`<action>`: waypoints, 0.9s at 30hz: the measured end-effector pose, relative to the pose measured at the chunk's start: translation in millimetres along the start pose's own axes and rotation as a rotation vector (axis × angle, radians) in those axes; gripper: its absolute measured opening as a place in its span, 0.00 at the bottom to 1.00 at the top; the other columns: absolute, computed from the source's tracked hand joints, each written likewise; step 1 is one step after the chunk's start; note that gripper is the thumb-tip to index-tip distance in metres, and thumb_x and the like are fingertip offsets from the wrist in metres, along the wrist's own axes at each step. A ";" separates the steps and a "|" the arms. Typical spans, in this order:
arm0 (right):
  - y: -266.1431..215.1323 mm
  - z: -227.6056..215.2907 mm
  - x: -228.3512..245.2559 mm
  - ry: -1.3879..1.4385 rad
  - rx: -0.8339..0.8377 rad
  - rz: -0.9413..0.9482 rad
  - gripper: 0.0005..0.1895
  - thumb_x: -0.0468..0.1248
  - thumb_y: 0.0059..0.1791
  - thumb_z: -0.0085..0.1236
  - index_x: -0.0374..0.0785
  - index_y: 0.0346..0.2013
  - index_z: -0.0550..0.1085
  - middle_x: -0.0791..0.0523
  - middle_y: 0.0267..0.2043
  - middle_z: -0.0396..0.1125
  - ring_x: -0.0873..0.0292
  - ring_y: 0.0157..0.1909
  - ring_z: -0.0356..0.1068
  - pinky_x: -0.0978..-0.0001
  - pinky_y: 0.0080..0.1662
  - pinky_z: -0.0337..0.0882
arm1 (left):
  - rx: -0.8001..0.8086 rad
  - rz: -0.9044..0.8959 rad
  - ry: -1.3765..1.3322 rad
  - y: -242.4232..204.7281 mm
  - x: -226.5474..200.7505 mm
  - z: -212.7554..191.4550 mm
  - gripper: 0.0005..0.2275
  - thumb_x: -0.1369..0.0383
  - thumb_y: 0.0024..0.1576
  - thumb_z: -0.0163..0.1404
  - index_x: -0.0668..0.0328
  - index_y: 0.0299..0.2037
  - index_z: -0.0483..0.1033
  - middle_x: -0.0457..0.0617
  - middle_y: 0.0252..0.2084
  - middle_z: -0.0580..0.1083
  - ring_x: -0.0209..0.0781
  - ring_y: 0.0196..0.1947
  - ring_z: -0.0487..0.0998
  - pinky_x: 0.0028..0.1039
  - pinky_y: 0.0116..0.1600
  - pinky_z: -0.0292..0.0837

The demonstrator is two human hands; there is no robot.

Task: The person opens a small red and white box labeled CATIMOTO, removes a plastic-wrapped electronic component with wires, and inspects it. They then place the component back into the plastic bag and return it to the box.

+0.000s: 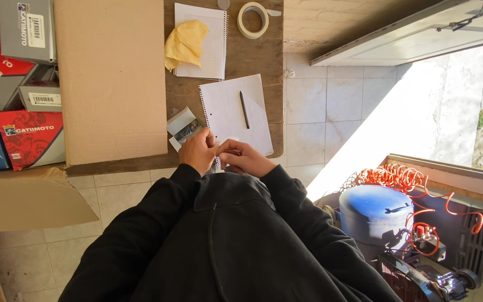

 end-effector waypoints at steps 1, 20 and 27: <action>8.8 -9.8 -15.0 -0.123 -0.018 0.019 0.08 0.39 0.64 0.61 0.37 0.53 0.77 0.51 0.36 0.78 0.66 0.20 0.66 0.76 0.26 0.65 | 0.014 -0.024 -0.012 -0.7 -3.3 -2.5 0.13 0.49 0.58 0.60 0.40 0.36 0.72 0.47 0.36 0.84 0.65 0.51 0.88 0.57 0.57 0.82; 1.7 -20.9 -23.9 0.383 -0.260 -0.029 0.30 0.33 0.65 0.51 0.46 0.84 0.65 0.56 0.25 0.62 0.64 0.20 0.60 0.76 0.26 0.61 | -0.054 0.414 -0.039 -8.3 -4.8 -4.2 0.07 0.55 0.68 0.60 0.42 0.48 0.79 0.41 0.41 0.84 0.47 0.43 0.90 0.46 0.52 0.84; 10.6 -37.2 -76.4 0.034 -0.424 -0.077 0.30 0.34 0.67 0.54 0.41 0.85 0.62 0.53 0.26 0.67 0.57 0.20 0.68 0.69 0.25 0.68 | 0.014 0.523 -0.116 -7.5 -10.3 -3.9 0.05 0.58 0.69 0.62 0.41 0.45 0.80 0.42 0.41 0.81 0.49 0.43 0.89 0.43 0.50 0.84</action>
Point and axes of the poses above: each hand's wrist, its own y-axis towards the middle knuckle, its own z-axis out of the palm, x = y × z, the point moved 4 cm from there along y, towards the middle knuckle
